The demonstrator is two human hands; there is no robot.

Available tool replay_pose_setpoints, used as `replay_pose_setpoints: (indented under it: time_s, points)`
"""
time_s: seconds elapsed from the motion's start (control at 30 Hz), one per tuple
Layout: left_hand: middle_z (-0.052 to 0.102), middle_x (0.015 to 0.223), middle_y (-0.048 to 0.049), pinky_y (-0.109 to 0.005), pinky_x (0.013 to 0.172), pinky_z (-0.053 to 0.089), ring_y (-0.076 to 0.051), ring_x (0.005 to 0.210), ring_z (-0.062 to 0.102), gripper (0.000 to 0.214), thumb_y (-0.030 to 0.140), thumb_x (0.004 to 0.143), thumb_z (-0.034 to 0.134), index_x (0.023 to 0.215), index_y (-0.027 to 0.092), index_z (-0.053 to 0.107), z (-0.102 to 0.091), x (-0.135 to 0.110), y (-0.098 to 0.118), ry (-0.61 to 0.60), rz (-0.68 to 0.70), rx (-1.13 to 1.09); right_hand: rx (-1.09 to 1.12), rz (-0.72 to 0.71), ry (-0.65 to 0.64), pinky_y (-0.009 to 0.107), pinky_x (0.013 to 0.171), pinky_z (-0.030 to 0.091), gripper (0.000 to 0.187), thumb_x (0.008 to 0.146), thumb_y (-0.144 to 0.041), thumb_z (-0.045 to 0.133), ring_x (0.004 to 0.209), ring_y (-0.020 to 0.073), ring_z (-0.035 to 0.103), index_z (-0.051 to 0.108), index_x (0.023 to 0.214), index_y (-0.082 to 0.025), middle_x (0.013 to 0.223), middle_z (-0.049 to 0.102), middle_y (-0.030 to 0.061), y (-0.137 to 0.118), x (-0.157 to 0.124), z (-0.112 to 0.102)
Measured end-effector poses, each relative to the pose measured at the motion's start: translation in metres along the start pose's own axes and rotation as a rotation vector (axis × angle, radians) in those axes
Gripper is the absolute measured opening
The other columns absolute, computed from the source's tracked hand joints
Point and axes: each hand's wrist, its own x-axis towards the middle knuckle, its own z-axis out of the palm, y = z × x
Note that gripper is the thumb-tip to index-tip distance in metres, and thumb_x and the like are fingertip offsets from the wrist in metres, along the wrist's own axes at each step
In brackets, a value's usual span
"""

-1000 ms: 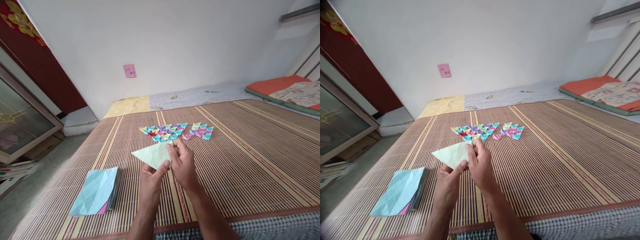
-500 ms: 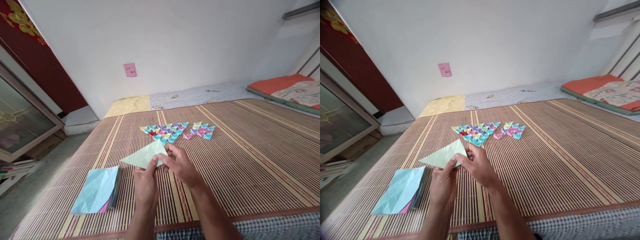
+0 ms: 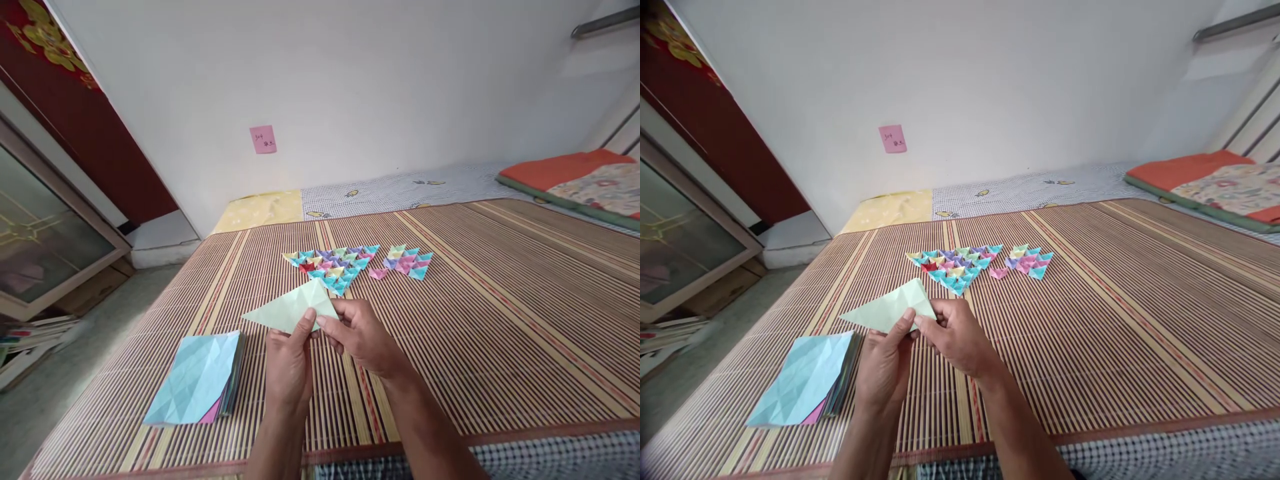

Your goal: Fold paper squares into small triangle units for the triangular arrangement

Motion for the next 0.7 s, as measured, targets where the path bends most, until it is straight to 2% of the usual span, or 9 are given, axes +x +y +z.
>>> replay_pose_setpoints:
  time_s: [0.13, 0.23, 0.3, 0.4, 0.5, 0.7]
  points:
    - [0.081, 0.086, -0.0068, -0.034, 0.082, 0.059, -0.025, 0.087, 0.077, 0.031, 0.030, 0.066, 0.094, 0.089, 0.015, 0.079, -0.006, 0.001, -0.001, -0.027, 0.034, 0.079, -0.028, -0.065, 0.053, 0.024, 0.050, 0.041, 0.031, 0.092, -0.034, 0.067, 0.050, 0.0105, 0.049, 0.055, 0.066, -0.020, 0.057, 0.053, -0.0042, 0.000, 0.000, -0.010]
    - [0.082, 0.092, -0.0093, -0.037, 0.087, 0.058, -0.028, 0.095, 0.077, 0.038, 0.031, 0.070, 0.092, 0.102, 0.015, 0.080, -0.009, 0.001, -0.004, -0.061, 0.038, 0.134, 0.001, -0.127, 0.099, 0.024, 0.062, 0.047, 0.020, 0.090, -0.035, 0.072, 0.065, 0.0122, 0.057, 0.064, 0.082, -0.019, 0.072, 0.061, -0.0020, -0.002, 0.002, -0.014]
    - [0.083, 0.095, -0.0109, -0.039, 0.089, 0.058, -0.029, 0.096, 0.077, 0.035, 0.032, 0.073, 0.090, 0.102, 0.014, 0.080, -0.010, 0.000, -0.006, -0.101, 0.025, 0.173, 0.056, -0.131, 0.116, 0.024, 0.066, 0.049, 0.018, 0.089, -0.036, 0.075, 0.071, 0.0130, 0.059, 0.067, 0.089, -0.020, 0.080, 0.063, -0.0011, -0.002, 0.003, -0.014]
    - [0.083, 0.101, -0.0116, -0.039, 0.091, 0.057, -0.029, 0.097, 0.077, 0.031, 0.030, 0.077, 0.087, 0.102, 0.014, 0.081, -0.007, -0.002, -0.007, -0.155, 0.011, 0.205, 0.140, -0.098, 0.171, 0.024, 0.061, 0.047, 0.025, 0.088, -0.042, 0.076, 0.066, 0.0128, 0.058, 0.067, 0.084, -0.019, 0.076, 0.062, -0.0013, -0.002, 0.004, -0.012]
    - [0.083, 0.102, -0.0109, -0.040, 0.094, 0.057, -0.028, 0.099, 0.077, 0.035, 0.029, 0.077, 0.087, 0.108, 0.015, 0.080, -0.002, -0.004, -0.007, -0.182, -0.015, 0.191, 0.159, -0.088, 0.226, 0.024, 0.057, 0.045, 0.030, 0.086, -0.046, 0.077, 0.062, 0.0126, 0.054, 0.065, 0.079, -0.019, 0.072, 0.059, -0.0019, -0.001, 0.003, -0.011]
    - [0.083, 0.103, -0.0095, -0.042, 0.099, 0.056, -0.028, 0.102, 0.077, 0.041, 0.026, 0.078, 0.087, 0.117, 0.017, 0.078, -0.001, -0.004, -0.005, -0.222, -0.002, 0.167, 0.172, -0.038, 0.256, 0.025, 0.055, 0.043, 0.033, 0.082, -0.046, 0.080, 0.060, 0.0124, 0.050, 0.061, 0.075, -0.020, 0.069, 0.056, -0.0026, -0.005, 0.002, -0.013]
